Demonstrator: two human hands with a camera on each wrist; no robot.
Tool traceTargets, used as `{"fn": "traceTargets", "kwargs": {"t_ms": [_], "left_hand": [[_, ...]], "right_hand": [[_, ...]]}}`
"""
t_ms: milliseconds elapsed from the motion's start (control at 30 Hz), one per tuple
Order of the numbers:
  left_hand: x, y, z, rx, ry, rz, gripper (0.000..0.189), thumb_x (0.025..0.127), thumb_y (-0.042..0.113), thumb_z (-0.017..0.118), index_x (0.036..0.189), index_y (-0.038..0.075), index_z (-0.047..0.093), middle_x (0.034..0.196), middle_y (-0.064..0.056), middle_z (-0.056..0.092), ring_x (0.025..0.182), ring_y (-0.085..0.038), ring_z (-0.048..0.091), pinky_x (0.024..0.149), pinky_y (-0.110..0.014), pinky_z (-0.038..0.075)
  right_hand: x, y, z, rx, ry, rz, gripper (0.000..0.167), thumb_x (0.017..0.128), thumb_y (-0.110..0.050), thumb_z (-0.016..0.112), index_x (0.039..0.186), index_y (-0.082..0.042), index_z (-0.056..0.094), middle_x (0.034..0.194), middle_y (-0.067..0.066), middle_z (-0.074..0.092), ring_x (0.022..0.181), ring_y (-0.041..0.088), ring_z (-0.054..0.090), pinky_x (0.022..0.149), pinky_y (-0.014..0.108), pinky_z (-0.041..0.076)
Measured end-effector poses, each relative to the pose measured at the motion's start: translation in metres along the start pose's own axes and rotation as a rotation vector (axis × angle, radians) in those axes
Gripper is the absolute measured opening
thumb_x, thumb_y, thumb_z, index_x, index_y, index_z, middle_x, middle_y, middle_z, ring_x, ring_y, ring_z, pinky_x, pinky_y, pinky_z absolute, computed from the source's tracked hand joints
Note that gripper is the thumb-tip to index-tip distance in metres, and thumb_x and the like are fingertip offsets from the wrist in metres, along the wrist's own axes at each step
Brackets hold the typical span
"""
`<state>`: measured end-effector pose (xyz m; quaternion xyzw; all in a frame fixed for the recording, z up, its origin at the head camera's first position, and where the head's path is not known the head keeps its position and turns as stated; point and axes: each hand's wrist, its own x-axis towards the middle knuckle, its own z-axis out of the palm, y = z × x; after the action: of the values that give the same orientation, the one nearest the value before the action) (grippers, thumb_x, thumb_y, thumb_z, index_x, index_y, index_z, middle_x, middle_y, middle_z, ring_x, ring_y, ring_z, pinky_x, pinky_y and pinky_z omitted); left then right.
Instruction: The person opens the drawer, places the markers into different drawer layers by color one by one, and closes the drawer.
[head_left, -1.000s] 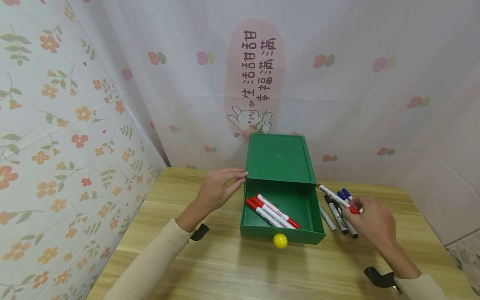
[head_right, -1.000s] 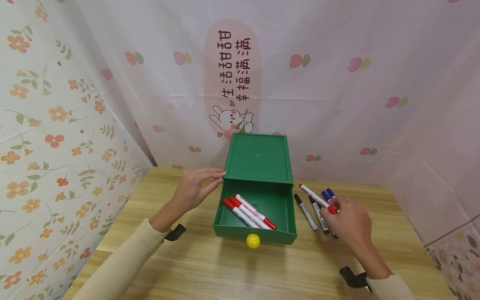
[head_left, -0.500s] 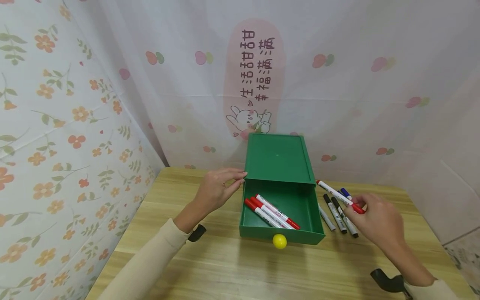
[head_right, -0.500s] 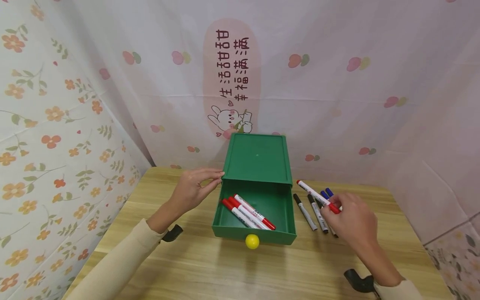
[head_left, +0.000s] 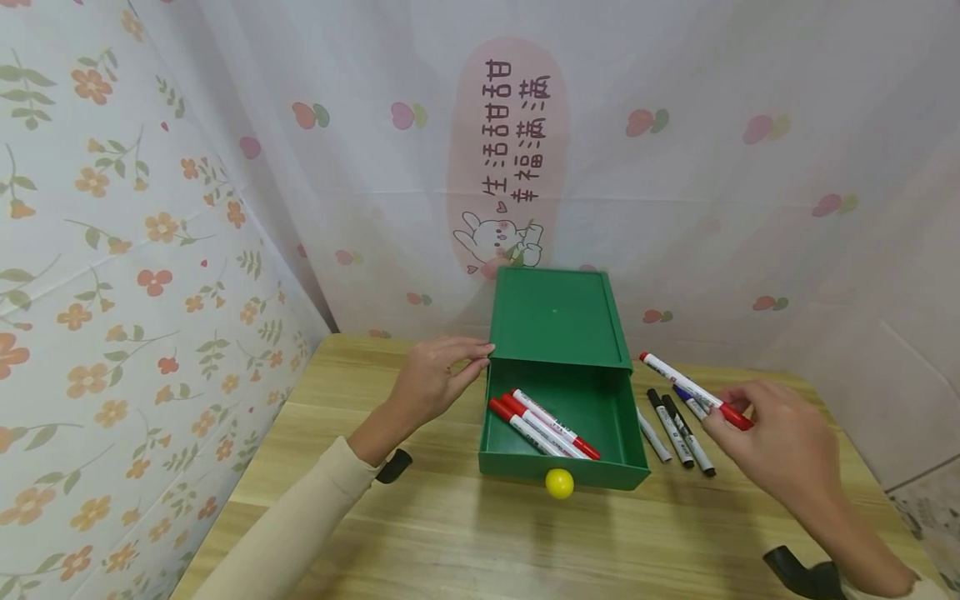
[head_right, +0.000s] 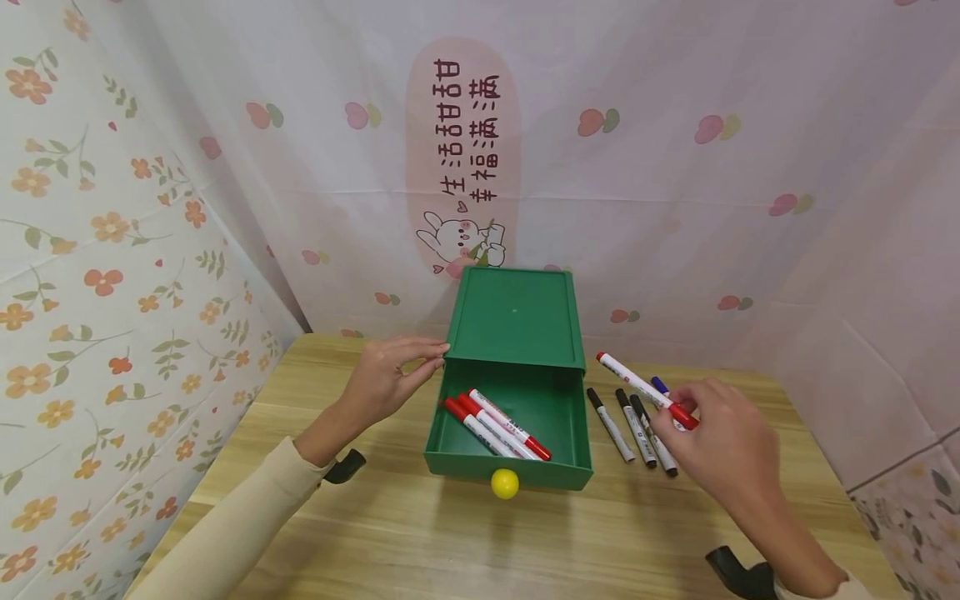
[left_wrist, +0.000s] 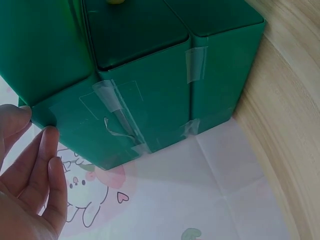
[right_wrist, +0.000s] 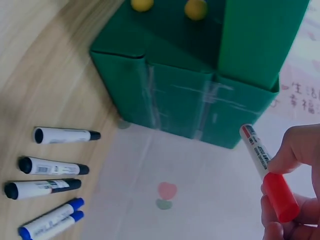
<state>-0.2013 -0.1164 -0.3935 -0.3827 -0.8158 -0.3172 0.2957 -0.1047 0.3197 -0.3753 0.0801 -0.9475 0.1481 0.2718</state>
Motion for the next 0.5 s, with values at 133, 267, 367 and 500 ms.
{"fn": "traceTargets", "kwargs": {"t_ms": [133, 267, 367, 500], "left_hand": [[0.001, 0.000, 0.000, -0.011, 0.005, 0.012, 0.026, 0.094, 0.006, 0.088, 0.119, 0.002, 0.084, 0.116, -0.010, 0.083, 0.108, -0.026, 0.081, 0.093, -0.040, 0.065], [0.001, 0.000, 0.000, -0.013, 0.004, 0.010, 0.025, 0.094, 0.006, 0.088, 0.118, 0.002, 0.085, 0.116, -0.010, 0.083, 0.109, -0.026, 0.080, 0.094, -0.040, 0.064], [0.001, 0.000, 0.000, -0.015, 0.005, 0.007, 0.025, 0.094, 0.006, 0.089, 0.118, 0.002, 0.085, 0.116, -0.010, 0.083, 0.109, -0.026, 0.080, 0.094, -0.040, 0.064], [0.001, 0.000, 0.000, -0.014, 0.007, 0.008, 0.025, 0.094, 0.006, 0.089, 0.118, 0.002, 0.085, 0.116, -0.009, 0.083, 0.109, -0.026, 0.080, 0.094, -0.040, 0.064]], "right_hand": [[0.002, -0.005, -0.009, -0.004, 0.032, -0.020, 0.024, 0.080, -0.021, 0.080, 0.091, 0.000, 0.076, 0.081, 0.010, 0.069, 0.063, 0.021, 0.051, 0.047, 0.030, 0.034], [0.005, -0.010, -0.014, -0.007, 0.051, -0.041, 0.024, 0.078, -0.021, 0.081, 0.091, -0.002, 0.076, 0.083, 0.011, 0.071, 0.068, 0.025, 0.054, 0.048, 0.030, 0.035], [0.006, -0.015, -0.017, -0.010, 0.059, -0.059, 0.024, 0.077, -0.020, 0.082, 0.091, -0.002, 0.076, 0.082, 0.010, 0.071, 0.070, 0.026, 0.056, 0.049, 0.031, 0.037], [0.009, -0.024, -0.020, -0.013, 0.063, -0.085, 0.023, 0.075, -0.019, 0.083, 0.089, -0.002, 0.075, 0.081, 0.007, 0.070, 0.070, 0.026, 0.057, 0.050, 0.032, 0.037]]}}
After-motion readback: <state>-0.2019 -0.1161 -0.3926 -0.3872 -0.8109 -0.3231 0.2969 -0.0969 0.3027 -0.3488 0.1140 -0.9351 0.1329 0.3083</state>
